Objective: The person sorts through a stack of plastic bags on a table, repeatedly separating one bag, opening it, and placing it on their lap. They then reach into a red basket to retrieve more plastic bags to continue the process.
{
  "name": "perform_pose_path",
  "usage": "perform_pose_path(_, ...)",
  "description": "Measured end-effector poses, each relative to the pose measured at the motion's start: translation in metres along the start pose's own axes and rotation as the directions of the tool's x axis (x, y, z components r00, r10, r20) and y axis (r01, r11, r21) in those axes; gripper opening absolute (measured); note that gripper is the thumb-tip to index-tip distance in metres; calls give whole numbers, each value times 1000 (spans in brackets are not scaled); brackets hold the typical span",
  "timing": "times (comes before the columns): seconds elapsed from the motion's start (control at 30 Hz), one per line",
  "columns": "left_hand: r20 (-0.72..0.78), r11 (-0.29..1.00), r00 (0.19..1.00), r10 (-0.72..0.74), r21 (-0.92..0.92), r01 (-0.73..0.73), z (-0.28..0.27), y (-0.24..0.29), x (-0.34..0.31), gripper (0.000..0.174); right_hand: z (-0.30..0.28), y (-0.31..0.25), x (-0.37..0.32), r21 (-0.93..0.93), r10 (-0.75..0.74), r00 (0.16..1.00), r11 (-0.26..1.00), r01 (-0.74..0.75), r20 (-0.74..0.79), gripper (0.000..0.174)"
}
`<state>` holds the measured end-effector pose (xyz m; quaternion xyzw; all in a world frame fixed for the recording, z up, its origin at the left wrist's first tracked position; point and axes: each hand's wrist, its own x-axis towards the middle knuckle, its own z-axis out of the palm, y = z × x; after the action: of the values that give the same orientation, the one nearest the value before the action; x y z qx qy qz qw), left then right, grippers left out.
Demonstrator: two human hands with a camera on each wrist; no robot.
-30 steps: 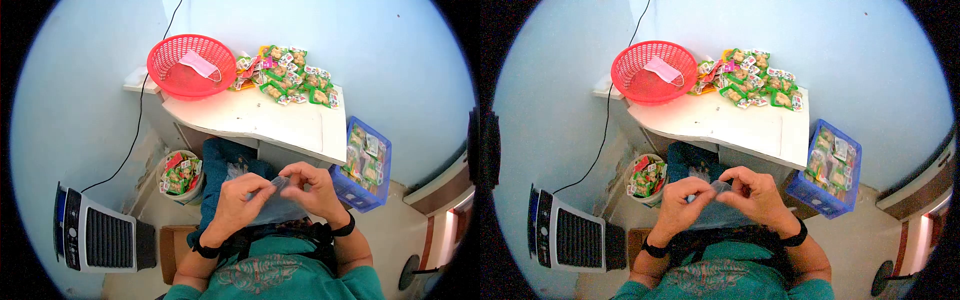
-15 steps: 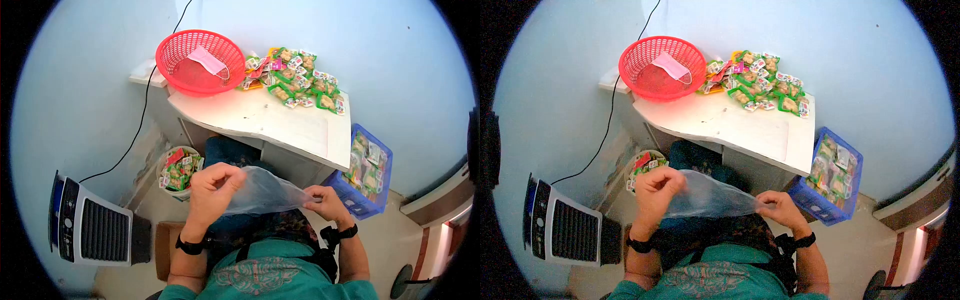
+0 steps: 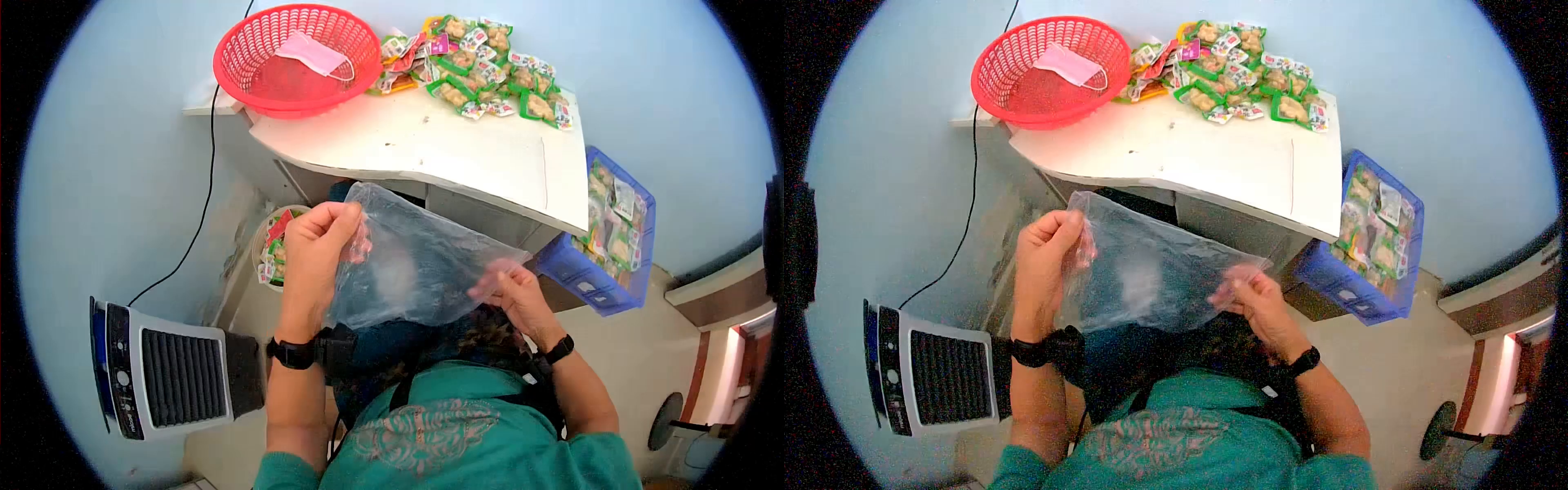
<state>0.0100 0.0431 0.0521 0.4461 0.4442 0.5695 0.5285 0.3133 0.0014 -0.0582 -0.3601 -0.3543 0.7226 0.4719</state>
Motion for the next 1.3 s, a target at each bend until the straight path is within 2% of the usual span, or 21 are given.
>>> perform_pose_path(0.1,-30,999,999,-15,28,16,0,-2,8,22,2,22,6,-40,68,997,997,-67,37,17)
perform_pose_path(0.2,-37,998,999,-4,63,7,-2,-3,13,21,3,27,11,-165,113,992,979,-120,-51,17)
perform_pose_path(0.3,-53,992,999,0,129,7,-2,1,21,20,13,-14,14,-211,-15,991,977,-13,-133,18)
perform_pose_path(0.33,-61,984,998,1,175,10,-2,3,27,22,14,-28,16,-247,-103,981,967,60,-164,20)
perform_pose_path(0.4,-59,966,998,13,258,3,3,8,43,24,10,-61,23,-329,-286,936,921,209,-206,23)
perform_pose_path(0.47,-40,945,999,30,328,-16,11,12,62,24,9,-92,32,-353,-359,891,901,252,-279,27)
perform_pose_path(0.6,77,981,997,10,190,-25,30,-1,117,24,-3,-125,57,-493,-479,805,825,276,-351,31)
perform_pose_path(0.73,136,956,990,-30,294,-11,50,-15,169,26,-24,-138,82,-531,-517,787,794,294,-337,32)
perform_pose_path(0.83,187,960,978,-89,278,34,56,-29,205,27,-29,-144,96,-516,-498,767,816,258,-403,33)
perform_pose_path(1.03,79,962,971,-224,177,208,74,-46,239,28,-44,-144,121,-393,-395,794,894,216,-462,38)
perform_pose_path(1.13,84,967,982,-171,206,150,76,-52,245,41,-45,-143,129,-504,-449,747,845,177,-490,33)
perform_pose_path(1.23,91,915,988,-122,396,76,75,-50,245,47,-48,-142,130,-534,-455,746,830,159,-486,32)
perform_pose_path(1.3,139,931,983,-122,359,64,71,-54,246,46,-55,-140,130,-535,-447,772,828,167,-451,48)
